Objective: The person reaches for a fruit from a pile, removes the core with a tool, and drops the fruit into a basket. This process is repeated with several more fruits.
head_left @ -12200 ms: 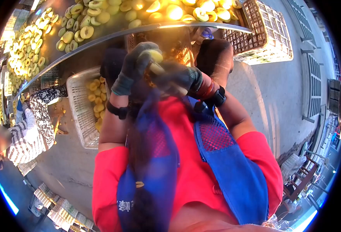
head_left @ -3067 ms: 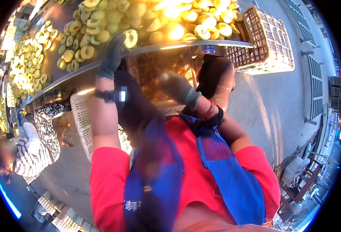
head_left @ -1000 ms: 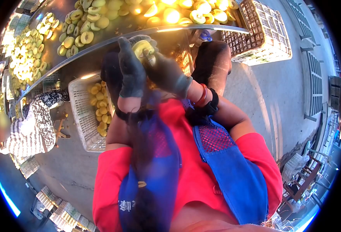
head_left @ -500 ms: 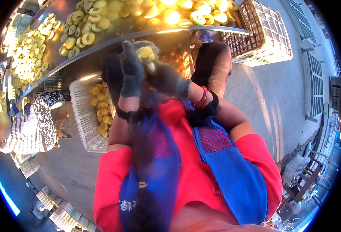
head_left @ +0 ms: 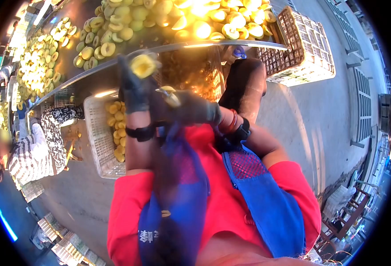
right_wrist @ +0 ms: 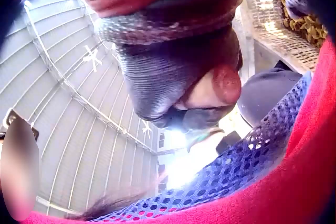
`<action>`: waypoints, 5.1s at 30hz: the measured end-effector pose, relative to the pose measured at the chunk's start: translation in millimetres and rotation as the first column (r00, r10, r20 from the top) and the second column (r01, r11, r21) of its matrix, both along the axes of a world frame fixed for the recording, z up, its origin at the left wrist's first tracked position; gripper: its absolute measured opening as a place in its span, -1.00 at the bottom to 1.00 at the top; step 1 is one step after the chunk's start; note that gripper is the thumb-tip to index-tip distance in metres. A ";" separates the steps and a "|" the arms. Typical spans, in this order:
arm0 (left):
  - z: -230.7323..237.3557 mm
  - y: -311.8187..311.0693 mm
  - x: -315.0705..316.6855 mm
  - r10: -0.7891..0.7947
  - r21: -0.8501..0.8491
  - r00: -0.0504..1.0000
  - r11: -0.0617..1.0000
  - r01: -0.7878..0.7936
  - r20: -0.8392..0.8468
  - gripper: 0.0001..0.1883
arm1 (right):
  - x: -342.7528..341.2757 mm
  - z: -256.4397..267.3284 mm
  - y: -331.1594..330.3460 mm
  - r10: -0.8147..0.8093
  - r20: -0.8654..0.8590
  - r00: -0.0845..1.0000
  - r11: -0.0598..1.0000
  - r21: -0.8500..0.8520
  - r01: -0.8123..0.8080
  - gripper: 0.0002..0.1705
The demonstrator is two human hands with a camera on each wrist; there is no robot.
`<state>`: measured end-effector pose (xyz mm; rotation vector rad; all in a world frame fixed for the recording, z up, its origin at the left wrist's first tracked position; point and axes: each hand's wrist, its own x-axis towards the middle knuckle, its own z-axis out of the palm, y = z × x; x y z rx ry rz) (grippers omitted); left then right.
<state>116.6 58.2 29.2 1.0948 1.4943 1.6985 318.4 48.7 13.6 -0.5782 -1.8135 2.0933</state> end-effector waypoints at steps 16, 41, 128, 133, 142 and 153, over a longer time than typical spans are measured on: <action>-89.4 162.5 -101.6 -0.066 -0.456 0.988 0.890 -0.005 -0.139 -0.58 | -14.4 5.1 48.0 -0.121 0.564 0.817 0.969 -0.113 0.221 -0.81; -1.3 121.4 -41.0 -0.340 -0.404 0.938 0.851 0.336 0.064 -0.48 | -5.9 -27.0 57.3 -0.475 0.164 0.865 0.864 0.271 0.423 -0.78; 25.2 -5.3 21.2 -0.546 0.186 0.735 0.835 0.518 0.401 -0.37 | -5.1 26.3 30.3 -0.548 0.063 0.834 0.642 0.671 0.371 -0.68; 42.3 -8.4 34.4 -0.509 0.137 0.815 0.861 0.490 0.278 -0.30 | -3.0 35.7 25.5 -0.607 -0.007 0.794 0.499 0.775 0.389 -0.72; 33.8 -10.6 35.3 -0.467 0.107 0.884 0.879 0.465 -0.010 -0.50 | -2.0 36.0 19.1 -0.657 0.000 0.754 0.327 0.901 0.285 -0.77; 14.8 -7.3 28.9 -0.306 0.039 0.865 0.936 0.349 -0.397 -0.77 | -1.7 21.1 17.9 -0.553 0.103 0.827 0.422 0.890 0.171 -0.75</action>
